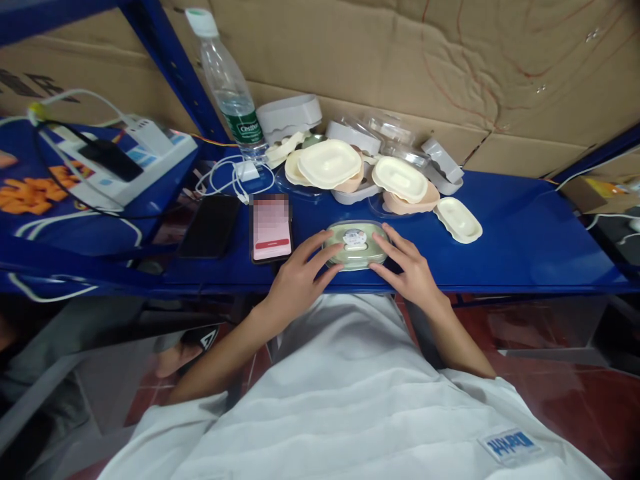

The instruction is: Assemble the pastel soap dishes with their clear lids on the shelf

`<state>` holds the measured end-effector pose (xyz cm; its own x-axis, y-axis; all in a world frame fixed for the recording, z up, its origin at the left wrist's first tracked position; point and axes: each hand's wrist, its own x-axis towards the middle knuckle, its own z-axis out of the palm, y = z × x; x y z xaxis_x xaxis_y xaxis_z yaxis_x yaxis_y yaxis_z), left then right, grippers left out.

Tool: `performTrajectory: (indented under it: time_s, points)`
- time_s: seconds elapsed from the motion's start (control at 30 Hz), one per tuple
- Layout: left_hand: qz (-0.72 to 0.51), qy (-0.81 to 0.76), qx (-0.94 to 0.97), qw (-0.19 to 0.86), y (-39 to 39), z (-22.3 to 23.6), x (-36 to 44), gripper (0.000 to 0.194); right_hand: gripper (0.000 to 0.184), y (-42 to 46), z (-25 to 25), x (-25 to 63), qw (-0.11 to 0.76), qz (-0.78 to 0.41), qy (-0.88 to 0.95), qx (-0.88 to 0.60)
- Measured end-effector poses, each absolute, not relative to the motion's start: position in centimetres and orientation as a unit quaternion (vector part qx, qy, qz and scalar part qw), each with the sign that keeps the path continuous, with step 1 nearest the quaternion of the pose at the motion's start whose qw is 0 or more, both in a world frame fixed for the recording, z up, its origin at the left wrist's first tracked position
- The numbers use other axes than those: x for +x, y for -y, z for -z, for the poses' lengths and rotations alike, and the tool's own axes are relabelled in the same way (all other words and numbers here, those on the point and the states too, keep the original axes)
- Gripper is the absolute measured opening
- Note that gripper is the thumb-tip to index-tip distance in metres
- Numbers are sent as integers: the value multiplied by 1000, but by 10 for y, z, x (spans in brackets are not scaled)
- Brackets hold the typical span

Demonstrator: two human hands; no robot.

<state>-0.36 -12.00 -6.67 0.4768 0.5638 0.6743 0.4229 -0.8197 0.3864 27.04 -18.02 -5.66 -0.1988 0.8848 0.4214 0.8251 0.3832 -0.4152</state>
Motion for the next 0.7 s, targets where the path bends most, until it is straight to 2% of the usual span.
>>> performTrajectory:
  time_s: [0.2, 0.43, 0.57, 0.7]
  points:
    - [-399, -302, 861, 90, 121, 66, -5, 29, 61, 181, 57, 271, 296, -46, 786, -540]
    - [-384, -308, 865, 93, 124, 63, -5, 30, 71, 185, 57, 272, 303, -64, 792, -527]
    - [-380, -294, 869, 121, 134, 59, -1, 36, 73, 212, 59, 295, 303, -25, 775, -555]
    - [-353, -265, 889, 122, 142, 64, 8, 33, 71, 261, 61, 332, 302, 51, 712, -631]
